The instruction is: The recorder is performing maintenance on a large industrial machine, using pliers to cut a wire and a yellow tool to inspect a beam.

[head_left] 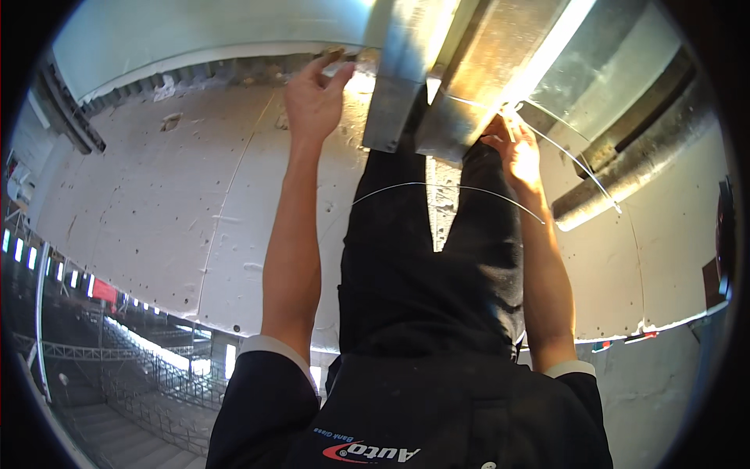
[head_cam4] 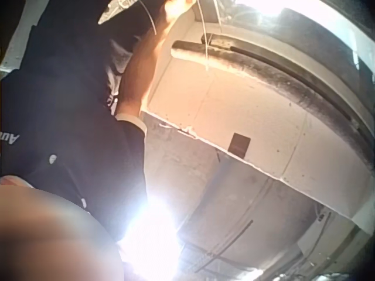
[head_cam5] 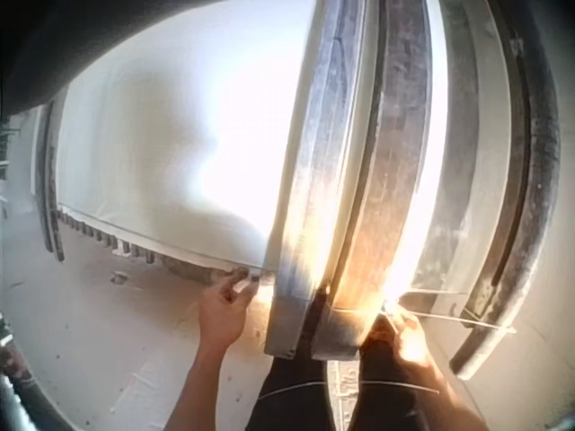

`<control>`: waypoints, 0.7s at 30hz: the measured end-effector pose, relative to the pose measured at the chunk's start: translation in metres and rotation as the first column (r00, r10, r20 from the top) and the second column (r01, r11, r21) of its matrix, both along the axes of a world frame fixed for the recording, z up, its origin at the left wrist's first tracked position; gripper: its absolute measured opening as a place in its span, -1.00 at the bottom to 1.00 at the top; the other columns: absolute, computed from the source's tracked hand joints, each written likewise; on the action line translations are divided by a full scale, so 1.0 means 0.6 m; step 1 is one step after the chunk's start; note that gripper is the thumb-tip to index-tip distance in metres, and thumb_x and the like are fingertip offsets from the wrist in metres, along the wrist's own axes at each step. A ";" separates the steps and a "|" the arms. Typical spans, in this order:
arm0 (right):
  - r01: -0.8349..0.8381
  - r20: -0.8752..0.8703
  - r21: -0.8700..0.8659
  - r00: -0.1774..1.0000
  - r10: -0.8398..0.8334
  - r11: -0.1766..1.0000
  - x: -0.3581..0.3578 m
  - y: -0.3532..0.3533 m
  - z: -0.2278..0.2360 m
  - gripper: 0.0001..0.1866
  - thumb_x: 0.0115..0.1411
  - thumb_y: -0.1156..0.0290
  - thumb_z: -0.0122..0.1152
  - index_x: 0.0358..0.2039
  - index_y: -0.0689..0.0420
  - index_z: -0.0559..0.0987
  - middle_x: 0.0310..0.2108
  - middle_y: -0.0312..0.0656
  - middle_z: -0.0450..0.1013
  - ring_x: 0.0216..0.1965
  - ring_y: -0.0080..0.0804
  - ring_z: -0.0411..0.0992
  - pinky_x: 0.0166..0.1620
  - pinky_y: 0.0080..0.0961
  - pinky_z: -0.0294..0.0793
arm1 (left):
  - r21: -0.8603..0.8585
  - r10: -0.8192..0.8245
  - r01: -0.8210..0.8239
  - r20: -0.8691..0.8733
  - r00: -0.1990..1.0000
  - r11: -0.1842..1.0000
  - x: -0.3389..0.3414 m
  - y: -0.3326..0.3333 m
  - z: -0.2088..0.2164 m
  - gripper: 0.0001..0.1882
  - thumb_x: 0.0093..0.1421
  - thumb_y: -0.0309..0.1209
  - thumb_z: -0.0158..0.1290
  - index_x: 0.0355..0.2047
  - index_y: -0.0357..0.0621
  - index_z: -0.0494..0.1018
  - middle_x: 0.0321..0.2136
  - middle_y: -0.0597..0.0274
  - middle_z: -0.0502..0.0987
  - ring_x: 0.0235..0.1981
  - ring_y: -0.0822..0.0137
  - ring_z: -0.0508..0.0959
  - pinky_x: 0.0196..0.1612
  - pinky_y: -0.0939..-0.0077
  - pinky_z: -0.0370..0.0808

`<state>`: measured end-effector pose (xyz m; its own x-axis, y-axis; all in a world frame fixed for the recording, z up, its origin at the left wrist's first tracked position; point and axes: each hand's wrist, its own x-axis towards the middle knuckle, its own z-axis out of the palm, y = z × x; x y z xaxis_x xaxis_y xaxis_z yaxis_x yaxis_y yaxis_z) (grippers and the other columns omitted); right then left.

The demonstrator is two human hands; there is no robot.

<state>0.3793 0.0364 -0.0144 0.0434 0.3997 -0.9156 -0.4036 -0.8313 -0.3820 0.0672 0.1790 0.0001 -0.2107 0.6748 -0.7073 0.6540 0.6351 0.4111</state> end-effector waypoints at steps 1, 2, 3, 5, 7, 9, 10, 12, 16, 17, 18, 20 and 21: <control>-0.038 0.042 -0.023 0.998 0.039 0.999 0.002 0.002 0.006 -0.59 0.38 0.07 0.09 -0.06 0.18 0.56 -0.23 -0.19 0.57 -0.25 -0.44 0.53 -0.12 -0.45 0.52 | 0.003 -0.001 0.001 0.021 1.000 1.000 -0.005 -0.006 -0.008 -0.67 0.13 -0.23 0.29 -0.17 -0.18 0.66 -0.59 0.23 0.58 -0.57 0.49 0.46 -0.39 0.49 0.42; -0.035 0.062 -0.022 0.997 0.036 0.999 -0.003 0.006 0.014 -0.59 0.38 0.07 0.09 -0.06 0.18 0.56 -0.23 -0.19 0.57 -0.25 -0.44 0.53 -0.12 -0.45 0.52 | 0.003 0.045 -0.045 0.042 0.998 0.999 -0.023 -0.015 -0.015 -0.62 0.14 -0.21 0.30 -0.14 -0.23 0.64 -0.56 0.23 0.60 -0.54 0.51 0.47 -0.38 0.50 0.42; -0.020 0.051 -0.046 0.998 0.022 0.999 -0.012 0.008 0.021 -0.57 0.37 0.05 0.09 -0.05 0.19 0.56 -0.24 -0.20 0.57 -0.27 -0.45 0.52 -0.13 -0.47 0.52 | 0.001 0.088 -0.088 0.064 0.994 0.996 -0.034 -0.022 -0.027 -0.57 0.14 -0.19 0.30 -0.11 -0.27 0.62 -0.53 0.23 0.62 -0.51 0.52 0.47 -0.37 0.50 0.42; 0.014 0.057 -0.069 0.998 -0.010 0.998 0.006 -0.006 0.026 -0.55 0.37 0.03 0.09 -0.05 0.19 0.56 -0.26 -0.20 0.57 -0.28 -0.46 0.52 -0.14 -0.49 0.51 | -0.012 0.134 -0.133 0.089 0.987 0.991 -0.025 -0.023 -0.019 -0.54 0.16 -0.16 0.30 -0.10 -0.31 0.61 -0.49 0.26 0.63 -0.47 0.53 0.48 -0.37 0.50 0.43; 0.070 0.003 -0.062 0.998 -0.070 0.996 0.028 -0.025 0.029 -0.54 0.37 0.02 0.10 -0.03 0.18 0.57 -0.27 -0.21 0.57 -0.29 -0.47 0.52 -0.14 -0.51 0.51 | -0.018 0.169 -0.168 0.098 0.981 0.986 -0.019 -0.021 -0.021 -0.50 0.17 -0.12 0.29 -0.08 -0.34 0.60 -0.45 0.29 0.63 -0.44 0.54 0.48 -0.36 0.50 0.43; 0.122 -0.057 -0.035 0.991 -0.124 0.992 0.033 -0.035 0.019 -0.54 0.36 0.02 0.10 -0.02 0.18 0.57 -0.28 -0.21 0.57 -0.29 -0.48 0.52 -0.14 -0.52 0.51 | -0.001 0.232 -0.233 0.119 0.965 0.972 -0.045 -0.030 -0.043 -0.50 0.19 -0.09 0.27 -0.09 -0.31 0.60 -0.42 0.32 0.63 -0.45 0.55 0.46 -0.40 0.52 0.39; 0.091 -0.050 -0.045 0.994 -0.094 0.995 0.052 -0.047 0.010 -0.55 0.37 0.04 0.10 0.00 0.19 0.56 -0.26 -0.22 0.57 -0.28 -0.49 0.52 -0.14 -0.53 0.51 | -0.004 0.261 -0.263 0.141 0.955 0.965 -0.044 -0.033 -0.049 -0.50 0.20 -0.07 0.26 -0.10 -0.29 0.61 -0.40 0.34 0.62 -0.46 0.56 0.44 -0.42 0.54 0.37; 0.039 -0.034 -0.065 0.999 -0.042 0.997 0.085 -0.059 -0.002 -0.55 0.37 0.09 0.11 0.05 0.19 0.54 -0.24 -0.23 0.57 -0.26 -0.51 0.51 -0.13 -0.54 0.51 | -0.097 0.266 -0.255 0.119 0.957 0.962 -0.038 -0.026 -0.052 -0.52 0.20 -0.07 0.25 -0.11 -0.28 0.61 -0.41 0.35 0.61 -0.50 0.58 0.41 -0.46 0.56 0.33; 0.086 -0.202 0.105 0.977 -0.064 0.991 0.122 -0.055 0.003 -0.56 0.37 0.15 0.12 0.11 0.18 0.52 -0.21 -0.27 0.56 -0.22 -0.55 0.50 -0.13 -0.58 0.50 | -0.291 0.288 -0.259 0.059 0.956 0.921 -0.040 0.001 -0.050 -0.59 0.25 -0.04 0.20 -0.13 -0.13 0.56 -0.71 0.50 0.24 -0.81 0.61 0.05 -0.73 0.55 -0.07; 0.123 -0.172 0.111 0.980 -0.103 0.986 0.132 -0.055 0.000 -0.56 0.37 0.15 0.12 0.11 0.18 0.52 -0.21 -0.27 0.56 -0.22 -0.55 0.50 -0.13 -0.58 0.50 | -0.317 0.289 -0.262 0.041 0.956 0.912 -0.042 0.009 -0.047 -0.60 0.25 -0.04 0.20 -0.15 -0.11 0.56 -0.71 0.50 0.24 -0.81 0.61 0.06 -0.73 0.55 -0.06; 0.095 -0.225 0.161 0.973 -0.057 0.982 0.131 -0.051 -0.007 -0.57 0.37 0.17 0.14 0.12 0.17 0.52 -0.19 -0.28 0.56 -0.20 -0.56 0.49 -0.12 -0.59 0.50 | -0.343 0.288 -0.263 0.023 0.957 0.902 -0.046 0.016 -0.043 -0.61 0.24 -0.04 0.20 -0.18 -0.10 0.56 -0.71 0.49 0.23 -0.81 0.61 0.08 -0.74 0.56 -0.06; 0.099 -0.243 0.211 0.969 -0.046 0.973 0.124 -0.059 -0.017 -0.57 0.36 0.19 0.15 0.12 0.17 0.52 -0.18 -0.28 0.56 -0.18 -0.58 0.49 -0.11 -0.60 0.50 | -0.355 0.213 -0.193 0.018 0.977 0.915 -0.044 0.023 -0.033 -0.64 0.25 -0.04 0.20 -0.20 -0.07 0.55 -0.71 0.48 0.24 -0.82 0.60 0.09 -0.75 0.58 -0.05; 0.090 -0.223 0.205 0.974 -0.043 0.975 0.121 -0.064 -0.019 -0.59 0.35 0.18 0.17 0.10 0.16 0.54 -0.18 -0.29 0.55 -0.18 -0.58 0.48 -0.09 -0.60 0.49 | -0.381 0.201 -0.187 -0.001 0.980 0.906 -0.036 0.026 -0.030 -0.64 0.25 -0.04 0.20 -0.20 -0.07 0.55 -0.71 0.48 0.25 -0.82 0.60 0.10 -0.75 0.59 -0.05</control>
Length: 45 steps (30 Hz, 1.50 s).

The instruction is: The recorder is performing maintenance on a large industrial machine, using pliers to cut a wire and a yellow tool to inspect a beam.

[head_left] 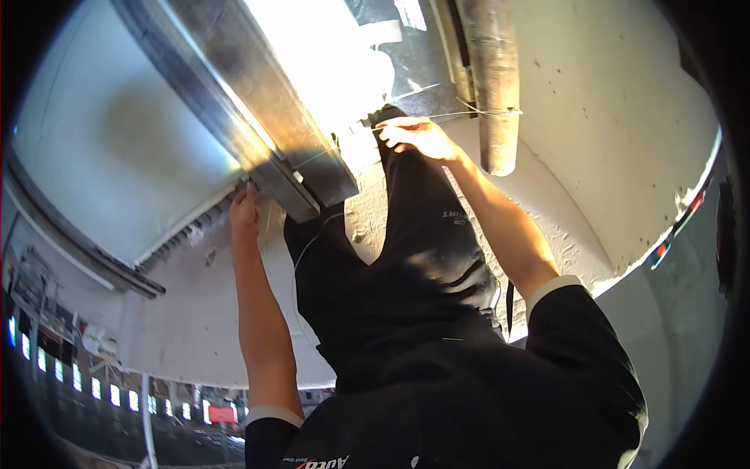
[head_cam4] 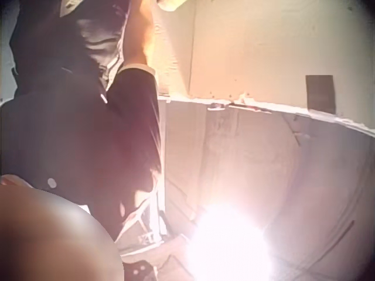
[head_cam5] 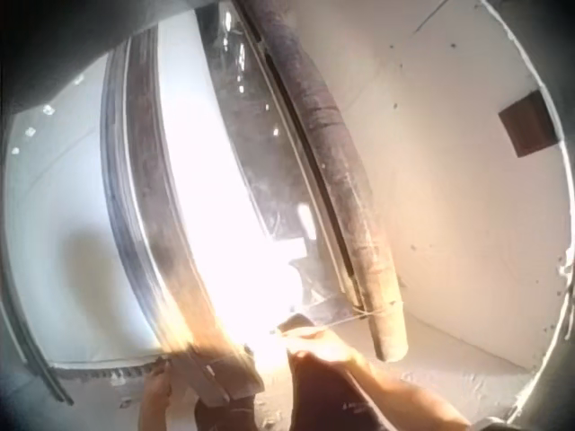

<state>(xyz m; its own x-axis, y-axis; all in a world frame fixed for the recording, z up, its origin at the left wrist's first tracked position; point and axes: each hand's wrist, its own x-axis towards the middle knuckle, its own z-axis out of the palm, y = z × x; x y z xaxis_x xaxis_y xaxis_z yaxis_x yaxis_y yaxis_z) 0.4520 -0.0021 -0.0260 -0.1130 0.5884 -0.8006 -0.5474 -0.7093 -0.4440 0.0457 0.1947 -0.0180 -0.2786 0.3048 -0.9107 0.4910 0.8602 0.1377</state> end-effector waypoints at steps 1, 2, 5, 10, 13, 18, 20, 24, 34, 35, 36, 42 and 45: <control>-0.007 0.019 -0.006 1.000 0.007 1.000 0.000 -0.002 -0.001 -0.60 0.34 0.18 0.18 0.07 0.15 0.56 -0.18 -0.29 0.55 -0.18 -0.57 0.48 -0.08 -0.59 0.49 | -0.027 -0.011 0.010 -0.015 1.000 1.000 0.004 0.005 -0.001 -0.64 0.25 -0.04 0.20 -0.20 -0.07 0.55 -0.70 0.48 0.27 -0.82 0.60 0.11 -0.76 0.60 -0.04; 0.024 0.049 -0.006 0.999 -0.024 1.000 -0.003 -0.009 0.002 -0.60 0.34 0.18 0.18 0.07 0.15 0.56 -0.18 -0.29 0.55 -0.18 -0.57 0.48 -0.08 -0.59 0.49 | -0.026 -0.042 0.042 0.015 0.999 0.999 0.005 0.006 -0.002 -0.64 0.25 -0.04 0.20 -0.20 -0.07 0.55 -0.70 0.48 0.27 -0.82 0.60 0.11 -0.76 0.60 -0.04; 0.112 0.128 -0.094 0.987 -0.099 0.989 -0.048 -0.008 0.026 -0.60 0.34 0.11 0.18 0.01 0.14 0.59 -0.19 -0.30 0.55 -0.18 -0.55 0.47 -0.07 -0.55 0.47 | -0.031 -0.059 0.061 0.045 0.997 0.998 -0.018 0.022 -0.008 -0.65 0.21 -0.08 0.24 -0.23 -0.11 0.55 -0.69 0.47 0.35 -0.84 0.60 0.10 -0.76 0.58 -0.04; 0.333 0.293 -0.056 0.907 -0.303 0.941 -0.143 -0.043 0.057 -0.55 0.34 0.00 0.14 -0.02 0.11 0.61 -0.21 -0.30 0.54 -0.20 -0.53 0.47 -0.10 -0.53 0.45 | -0.058 -0.134 0.137 0.053 0.990 0.989 -0.016 0.027 -0.018 -0.71 0.21 -0.14 0.26 -0.28 -0.12 0.62 -0.72 0.49 0.33 -0.84 0.59 0.09 -0.77 0.54 -0.04; 0.398 0.382 -0.287 0.882 -0.277 0.871 -0.212 -0.042 0.122 -0.52 0.34 -0.05 0.12 -0.04 0.11 0.61 -0.21 -0.29 0.54 -0.19 -0.53 0.46 -0.13 -0.52 0.44 | -0.090 -0.055 0.072 0.175 0.983 0.993 -0.033 0.041 -0.015 -0.71 0.20 -0.14 0.27 -0.28 -0.11 0.64 -0.70 0.49 0.34 -0.83 0.61 0.09 -0.76 0.54 -0.03; 0.557 0.546 -0.302 0.766 -0.339 0.774 -0.298 -0.067 0.101 -0.57 0.35 -0.01 0.11 -0.18 0.14 0.62 -0.33 -0.30 0.55 -0.31 -0.56 0.46 -0.20 -0.54 0.44 | -0.086 -0.181 0.196 0.155 0.971 0.977 -0.009 0.040 -0.036 -0.73 0.20 -0.14 0.27 -0.31 -0.08 0.63 -0.66 0.48 0.36 -0.80 0.60 0.08 -0.76 0.56 -0.02; 0.595 0.597 -0.294 0.726 -0.342 0.748 -0.331 -0.076 0.100 -0.58 0.36 0.00 0.12 -0.21 0.15 0.62 -0.36 -0.31 0.55 -0.35 -0.57 0.45 -0.22 -0.55 0.44 | -0.178 -0.105 0.148 0.229 0.968 0.973 -0.015 0.049 -0.018 -0.74 0.21 -0.15 0.26 -0.33 -0.07 0.61 -0.65 0.48 0.35 -0.79 0.59 0.09 -0.76 0.56 -0.01; 0.805 0.822 0.012 0.330 -0.464 0.593 -0.272 -0.042 0.109 -0.67 0.32 0.12 0.22 -0.29 0.17 0.62 -0.48 -0.34 0.53 -0.43 -0.61 0.42 -0.29 -0.60 0.42 | -0.227 -0.057 0.102 0.196 0.979 0.969 -0.020 0.053 -0.021 -0.76 0.22 -0.14 0.25 -0.37 0.00 0.54 -0.65 0.48 0.32 -0.79 0.59 0.09 -0.75 0.59 -0.02; 0.589 0.859 0.048 -0.437 0.267 0.807 0.039 -0.058 0.206 -0.15 -0.02 -0.16 0.43 0.21 0.03 0.43 0.11 -0.06 0.45 0.13 -0.08 0.39 0.21 -0.05 0.26 | -0.360 -0.160 0.261 0.285 0.945 0.896 -0.032 0.081 -0.034 -0.69 0.28 0.00 0.13 -0.43 0.14 0.37 -0.72 0.53 0.11 -0.80 0.55 0.01 -0.74 0.59 -0.06; 0.606 0.894 0.002 -0.358 0.270 0.796 0.057 -0.072 0.198 -0.04 -0.09 -0.24 0.44 0.27 -0.02 0.37 0.14 -0.07 0.42 0.17 -0.07 0.35 0.23 0.00 0.21 | -0.362 -0.181 0.264 0.247 0.952 0.894 -0.024 0.075 -0.032 -0.68 0.29 0.01 0.11 -0.44 0.15 0.35 -0.73 0.54 0.09 -0.80 0.54 0.00 -0.74 0.59 -0.06; 0.622 0.897 0.019 -0.356 0.262 0.782 0.070 -0.080 0.193 -0.04 -0.09 -0.24 0.44 0.27 -0.02 0.37 0.14 -0.07 0.42 0.17 -0.07 0.35 0.23 0.00 0.21 | -0.356 -0.196 0.260 0.208 0.958 0.898 -0.016 0.077 -0.031 -0.67 0.29 0.01 0.10 -0.45 0.16 0.33 -0.74 0.55 0.07 -0.80 0.54 -0.01 -0.74 0.59 -0.06; 0.501 0.942 -0.290 0.001 0.335 0.815 0.045 -0.119 0.177 0.11 -0.29 -0.16 0.58 0.30 -0.09 0.31 0.09 -0.10 0.43 0.11 -0.04 0.39 0.19 -0.07 0.27 | -0.307 -0.194 0.262 0.235 0.952 0.915 -0.020 0.090 -0.021 -0.65 0.29 -0.01 0.11 -0.50 0.19 0.28 -0.76 0.58 0.08 -0.79 0.55 0.00 -0.71 0.59 -0.08; 0.589 0.918 -0.173 -0.194 0.346 0.789 0.012 -0.183 0.124 0.06 -0.32 -0.09 0.60 0.24 -0.11 0.36 -0.01 -0.14 0.46 0.03 -0.07 0.43 0.14 -0.02 0.28 | -0.308 -0.204 0.258 0.197 0.959 0.916 -0.010 0.073 -0.026 -0.64 0.29 -0.01 0.11 -0.52 0.19 0.28 -0.77 0.57 0.07 -0.79 0.55 0.00 -0.70 0.59 -0.07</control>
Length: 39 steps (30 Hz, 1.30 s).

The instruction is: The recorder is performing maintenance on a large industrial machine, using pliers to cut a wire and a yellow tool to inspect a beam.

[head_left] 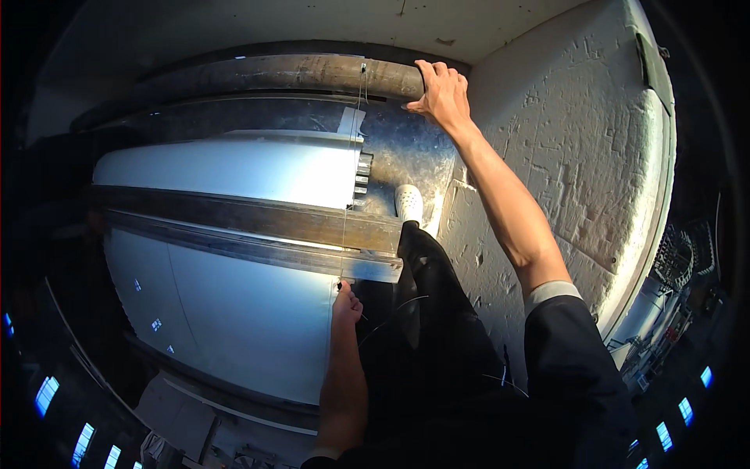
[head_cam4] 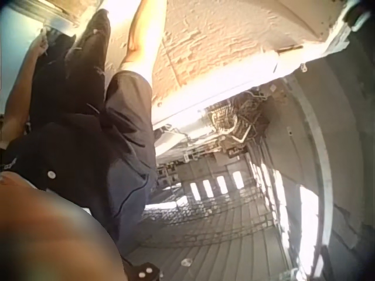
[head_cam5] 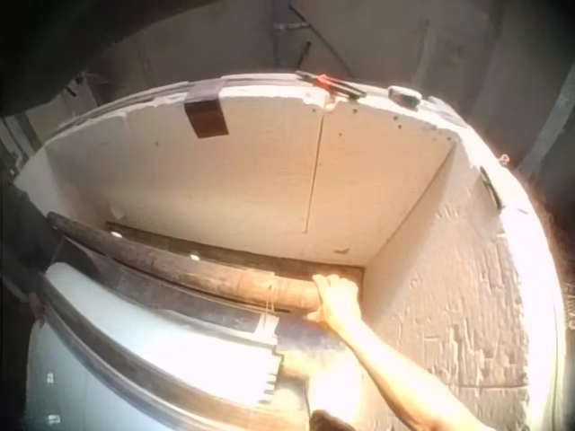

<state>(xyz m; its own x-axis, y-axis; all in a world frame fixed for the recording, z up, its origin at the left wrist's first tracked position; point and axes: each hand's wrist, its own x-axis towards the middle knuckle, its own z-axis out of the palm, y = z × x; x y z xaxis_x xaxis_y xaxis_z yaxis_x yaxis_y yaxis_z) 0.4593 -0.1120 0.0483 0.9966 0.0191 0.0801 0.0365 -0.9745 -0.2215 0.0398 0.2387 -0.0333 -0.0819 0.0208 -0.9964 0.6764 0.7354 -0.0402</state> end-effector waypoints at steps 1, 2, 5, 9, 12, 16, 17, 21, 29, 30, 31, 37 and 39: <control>0.004 0.001 0.010 1.000 -0.004 1.000 0.001 0.002 0.000 0.06 -0.32 -0.09 0.60 0.24 -0.11 0.36 -0.01 -0.14 0.46 0.03 -0.07 0.43 0.14 -0.02 0.28 | -0.010 -0.003 0.003 0.007 1.000 1.000 -0.003 0.002 0.002 -0.64 0.29 -0.01 0.11 -0.53 0.19 0.27 -0.77 0.57 0.07 -0.79 0.55 0.00 -0.69 0.58 -0.07; -0.041 0.009 0.006 0.999 0.041 0.999 0.005 0.002 0.000 0.04 -0.32 -0.09 0.60 0.23 -0.11 0.36 -0.03 -0.16 0.46 0.02 -0.08 0.44 0.13 0.01 0.28 | -0.022 -0.007 0.007 0.014 1.000 1.000 -0.006 0.005 0.003 -0.63 0.29 -0.02 0.11 -0.54 0.19 0.27 -0.77 0.57 0.07 -0.78 0.55 0.01 -0.69 0.58 -0.06; -0.130 0.009 0.002 0.991 0.130 0.991 0.009 0.005 -0.002 0.00 -0.30 -0.08 0.59 0.20 -0.12 0.38 -0.06 -0.18 0.46 -0.01 -0.11 0.44 0.12 0.07 0.27 | -0.039 -0.014 0.014 0.018 1.000 0.999 -0.010 0.020 0.006 -0.63 0.29 -0.02 0.11 -0.55 0.19 0.26 -0.78 0.57 0.07 -0.78 0.55 0.01 -0.68 0.57 -0.05; -0.149 0.031 -0.076 0.988 0.152 0.986 0.014 -0.003 0.000 0.01 -0.28 -0.07 0.58 0.23 -0.12 0.35 -0.04 -0.19 0.45 -0.01 -0.10 0.43 0.11 0.13 0.25 | -0.087 -0.007 0.010 0.025 1.000 0.996 -0.002 0.018 0.000 -0.62 0.29 -0.01 0.10 -0.56 0.20 0.26 -0.78 0.57 0.06 -0.78 0.54 0.00 -0.68 0.58 -0.06; -0.083 0.036 -0.047 0.996 0.085 0.995 0.011 0.005 0.008 0.02 -0.27 -0.06 0.59 0.23 -0.10 0.34 -0.01 -0.10 0.43 0.06 -0.06 0.38 0.12 0.15 0.21 | -0.119 0.008 -0.005 0.019 1.000 0.993 -0.004 0.021 -0.003 -0.61 0.30 0.00 0.09 -0.57 0.20 0.25 -0.77 0.56 0.06 -0.78 0.54 0.00 -0.68 0.57 -0.06; 0.241 0.326 -0.118 0.926 -0.192 0.963 -0.029 0.067 0.028 -0.03 -0.19 -0.06 0.56 0.25 -0.07 0.36 0.00 -0.14 0.44 0.05 -0.12 0.42 0.19 0.12 0.19 | -0.114 -0.028 0.033 0.045 0.999 0.993 -0.005 0.014 -0.001 -0.59 0.30 0.01 0.08 -0.59 0.20 0.25 -0.76 0.56 0.05 -0.78 0.54 -0.01 -0.68 0.57 -0.08; 0.236 0.331 -0.114 0.925 -0.187 0.965 -0.042 0.091 0.035 -0.03 -0.19 -0.06 0.56 0.25 -0.07 0.36 0.00 -0.14 0.44 0.05 -0.12 0.42 0.19 0.12 0.19 | -0.101 -0.028 0.031 0.038 0.999 0.994 -0.006 0.019 0.001 -0.60 0.30 0.01 0.07 -0.59 0.20 0.25 -0.75 0.56 0.05 -0.78 0.54 -0.01 -0.68 0.57 -0.08; 0.249 0.432 0.250 0.836 -0.338 0.936 -0.093 0.161 0.024 -0.11 -0.11 0.02 0.55 0.21 0.05 0.38 0.01 -0.06 0.40 0.04 -0.09 0.38 0.16 0.05 0.23 | -0.082 -0.024 0.026 0.026 0.999 0.996 0.002 0.025 0.010 -0.61 0.31 0.01 0.07 -0.57 0.20 0.25 -0.74 0.55 0.05 -0.78 0.54 -0.02 -0.68 0.58 -0.09; 0.650 -0.699 0.696 0.710 -0.081 -0.306 -0.105 0.205 -0.111 -0.35 0.09 0.01 0.44 0.12 0.02 0.45 0.07 -0.24 0.43 0.09 -0.32 0.39 0.05 -0.17 0.44 | -0.105 -0.019 0.022 0.024 1.000 0.994 -0.003 0.017 0.001 -0.65 0.31 0.00 0.07 -0.52 0.21 0.27 -0.74 0.56 0.06 -0.78 0.55 -0.01 -0.69 0.59 -0.08; 0.616 -0.695 0.684 0.713 -0.093 -0.390 -0.099 0.208 -0.116 -0.33 0.09 0.00 0.45 0.13 0.02 0.45 0.09 -0.24 0.42 0.10 -0.35 0.39 0.04 -0.18 0.45 | -0.101 -0.024 0.027 0.022 0.999 0.995 -0.001 0.014 0.000 -0.65 0.31 -0.01 0.07 -0.52 0.21 0.27 -0.74 0.56 0.06 -0.78 0.56 -0.01 -0.69 0.59 -0.08; 0.618 -0.697 0.682 0.711 -0.091 -0.391 -0.089 0.212 -0.113 -0.33 0.09 0.00 0.45 0.13 0.02 0.45 0.09 -0.24 0.42 0.10 -0.35 0.39 0.04 -0.18 0.45 | -0.092 -0.027 0.029 0.020 0.999 0.995 0.000 0.015 0.001 -0.65 0.31 -0.01 0.08 -0.53 0.21 0.27 -0.74 0.56 0.07 -0.78 0.56 -0.01 -0.69 0.59 -0.07; 0.606 -0.737 0.529 0.675 0.032 -0.595 -0.044 0.239 -0.043 -0.23 0.12 -0.06 0.41 0.20 0.13 0.40 0.12 -0.11 0.42 0.10 -0.38 0.41 -0.03 -0.27 0.51 | -0.059 -0.004 0.005 0.016 1.000 0.998 0.001 0.020 0.010 -0.65 0.32 -0.03 0.07 -0.52 0.20 0.27 -0.74 0.56 0.08 -0.79 0.57 0.00 -0.70 0.60 -0.08; 0.629 -0.755 0.505 0.654 0.051 -0.592 -0.042 0.247 -0.025 -0.25 0.14 -0.06 0.39 0.20 0.15 0.42 0.09 -0.10 0.45 0.06 -0.37 0.44 -0.05 -0.30 0.52 | -0.041 -0.013 0.014 0.022 1.000 0.999 -0.001 0.019 0.013 -0.66 0.33 -0.04 0.07 -0.52 0.21 0.28 -0.74 0.57 0.08 -0.79 0.58 0.00 -0.71 0.60 -0.09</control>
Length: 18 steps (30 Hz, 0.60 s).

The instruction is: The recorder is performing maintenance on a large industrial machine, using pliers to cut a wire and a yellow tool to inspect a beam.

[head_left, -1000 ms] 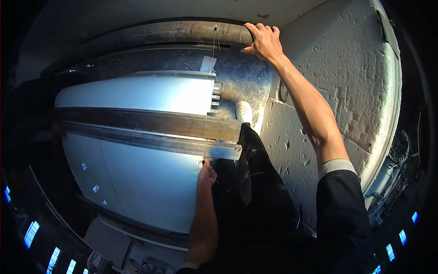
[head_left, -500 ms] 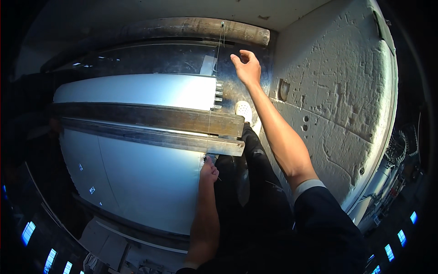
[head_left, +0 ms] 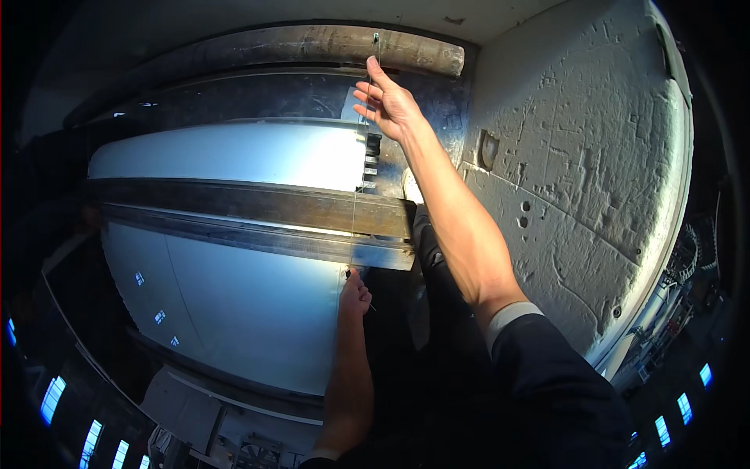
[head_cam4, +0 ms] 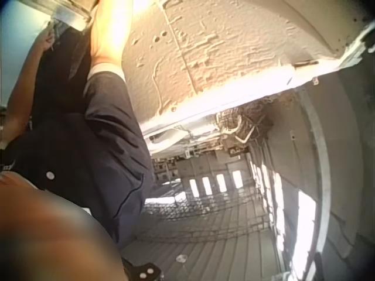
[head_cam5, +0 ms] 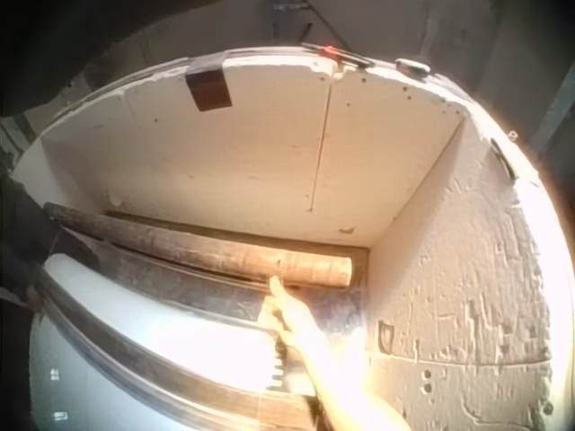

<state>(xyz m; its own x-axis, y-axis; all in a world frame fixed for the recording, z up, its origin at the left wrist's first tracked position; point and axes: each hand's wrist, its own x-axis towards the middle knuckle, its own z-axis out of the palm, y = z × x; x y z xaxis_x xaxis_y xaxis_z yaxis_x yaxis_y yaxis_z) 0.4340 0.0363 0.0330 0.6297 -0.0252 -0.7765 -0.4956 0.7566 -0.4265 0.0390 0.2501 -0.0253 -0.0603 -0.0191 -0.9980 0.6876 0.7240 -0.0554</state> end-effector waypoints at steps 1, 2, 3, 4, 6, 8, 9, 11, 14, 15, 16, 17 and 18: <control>-0.087 0.038 -0.097 0.995 0.091 0.991 0.002 0.000 0.001 -0.30 0.16 -0.03 0.37 0.17 0.15 0.45 0.03 -0.12 0.48 0.00 -0.37 0.47 -0.08 -0.33 0.53 | -0.001 -0.002 0.002 -0.005 1.000 1.000 0.000 -0.002 -0.001 -0.66 0.33 -0.04 0.07 -0.52 0.21 0.28 -0.74 0.57 0.08 -0.79 0.58 0.00 -0.71 0.60 -0.09; -0.169 0.066 -0.195 0.980 0.185 0.966 0.003 0.000 0.001 -0.36 0.19 -0.01 0.35 0.14 0.15 0.49 -0.04 -0.14 0.52 -0.07 -0.37 0.50 -0.11 -0.37 0.54 | 0.000 -0.003 0.003 -0.009 1.000 1.000 0.000 -0.005 -0.002 -0.66 0.33 -0.04 0.07 -0.52 0.21 0.28 -0.74 0.57 0.08 -0.79 0.58 0.00 -0.71 0.60 -0.09; -0.246 0.084 -0.292 0.956 0.281 0.924 0.002 -0.002 0.001 -0.42 0.21 0.02 0.34 0.11 0.14 0.52 -0.10 -0.16 0.56 -0.13 -0.37 0.54 -0.14 -0.40 0.55 | 0.001 -0.004 0.004 -0.014 1.000 1.000 -0.001 -0.007 -0.004 -0.66 0.33 -0.04 0.08 -0.52 0.21 0.28 -0.74 0.57 0.08 -0.79 0.58 0.00 -0.71 0.60 -0.10; -0.247 0.078 -0.291 0.957 0.280 0.924 -0.005 -0.006 0.002 -0.42 0.21 0.02 0.34 0.11 0.14 0.52 -0.10 -0.16 0.56 -0.13 -0.37 0.54 -0.14 -0.40 0.55 | 0.002 -0.004 0.004 -0.019 1.000 1.000 -0.002 -0.009 -0.005 -0.66 0.33 -0.04 0.08 -0.53 0.21 0.29 -0.74 0.57 0.08 -0.79 0.59 0.00 -0.71 0.61 -0.10; -0.321 0.070 -0.717 0.850 0.522 0.619 -0.025 -0.018 -0.014 -0.56 0.23 0.11 0.32 0.01 0.12 0.59 -0.20 -0.17 0.59 -0.24 -0.40 0.56 -0.22 -0.42 0.54 | 0.008 -0.010 0.010 -0.020 1.000 1.000 0.005 -0.012 -0.005 -0.66 0.32 -0.04 0.08 -0.53 0.21 0.29 -0.74 0.57 0.08 -0.79 0.59 -0.01 -0.71 0.61 -0.10; -0.311 0.017 -0.860 0.775 0.632 0.405 -0.045 -0.018 -0.013 -0.63 0.24 0.15 0.31 -0.04 0.11 0.62 -0.25 -0.18 0.60 -0.29 -0.41 0.56 -0.26 -0.43 0.53 | 0.030 -0.015 0.015 -0.021 1.000 0.999 0.003 -0.007 0.000 -0.66 0.31 -0.04 0.10 -0.53 0.21 0.29 -0.74 0.57 0.08 -0.79 0.59 -0.01 -0.71 0.61 -0.11; -0.336 0.009 -0.861 0.742 0.670 0.383 -0.057 -0.017 -0.013 -0.65 0.21 0.19 0.32 -0.06 0.09 0.62 -0.27 -0.16 0.59 -0.31 -0.38 0.56 -0.26 -0.42 0.52 | 0.036 -0.008 0.009 -0.027 1.000 0.999 0.001 -0.003 0.003 -0.66 0.31 -0.04 0.10 -0.53 0.21 0.29 -0.74 0.57 0.08 -0.79 0.59 -0.01 -0.71 0.61 -0.11; -0.374 -0.017 -0.868 0.680 0.733 0.326 -0.068 -0.028 -0.010 -0.69 0.15 0.27 0.34 -0.09 0.04 0.63 -0.33 -0.12 0.57 -0.34 -0.33 0.55 -0.26 -0.40 0.49 | 0.033 -0.006 0.006 -0.024 1.000 0.999 0.003 -0.006 0.003 -0.66 0.31 -0.05 0.10 -0.53 0.20 0.29 -0.74 0.57 0.07 -0.78 0.59 -0.01 -0.70 0.61 -0.11; -0.179 0.073 -0.951 0.663 0.745 0.253 -0.064 -0.031 -0.040 -0.74 0.16 0.30 0.33 -0.14 0.08 0.63 -0.38 -0.12 0.55 -0.37 -0.28 0.54 -0.27 -0.37 0.48 | 0.037 0.000 0.001 -0.019 1.000 0.999 0.001 -0.006 0.006 -0.66 0.30 -0.05 0.11 -0.53 0.19 0.29 -0.74 0.57 0.07 -0.78 0.60 -0.01 -0.70 0.61 -0.12; -0.070 0.117 -0.975 0.650 0.751 0.213 -0.063 -0.034 -0.050 -0.76 0.16 0.32 0.32 -0.17 0.09 0.63 -0.41 -0.12 0.54 -0.38 -0.26 0.53 -0.28 -0.36 0.48 | 0.036 -0.004 0.004 -0.011 1.000 0.999 0.003 -0.007 0.006 -0.66 0.30 -0.06 0.11 -0.53 0.18 0.29 -0.74 0.57 0.07 -0.78 0.60 -0.01 -0.70 0.61 -0.12; -0.069 0.116 -0.975 0.650 0.751 0.210 -0.065 -0.034 -0.058 -0.76 0.16 0.32 0.32 -0.17 0.09 0.63 -0.41 -0.12 0.54 -0.38 -0.26 0.53 -0.28 -0.36 0.48 | 0.035 -0.008 0.008 -0.003 1.000 0.999 0.005 -0.008 0.006 -0.66 0.30 -0.06 0.11 -0.53 0.18 0.29 -0.74 0.57 0.07 -0.78 0.60 -0.01 -0.70 0.61 -0.12; -0.034 0.145 -0.974 0.667 0.731 0.224 -0.066 -0.032 -0.064 -0.77 0.16 0.33 0.32 -0.19 0.10 0.63 -0.42 -0.12 0.53 -0.40 -0.26 0.52 -0.28 -0.37 0.48 | 0.031 -0.007 0.007 -0.001 1.000 0.999 0.005 -0.010 0.005 -0.66 0.30 -0.06 0.11 -0.53 0.18 0.29 -0.74 0.57 0.07 -0.78 0.60 -0.01 -0.70 0.61 -0.12; 0.003 0.175 -0.972 0.682 0.711 0.236 -0.068 -0.031 -0.069 -0.79 0.16 0.33 0.32 -0.21 0.11 0.62 -0.44 -0.13 0.52 -0.42 -0.25 0.51 -0.28 -0.37 0.47 | 0.036 -0.008 0.008 -0.001 1.000 0.999 0.005 -0.013 0.004 -0.65 0.30 -0.06 0.12 -0.53 0.17 0.29 -0.74 0.57 0.07 -0.78 0.60 -0.01 -0.70 0.61 -0.12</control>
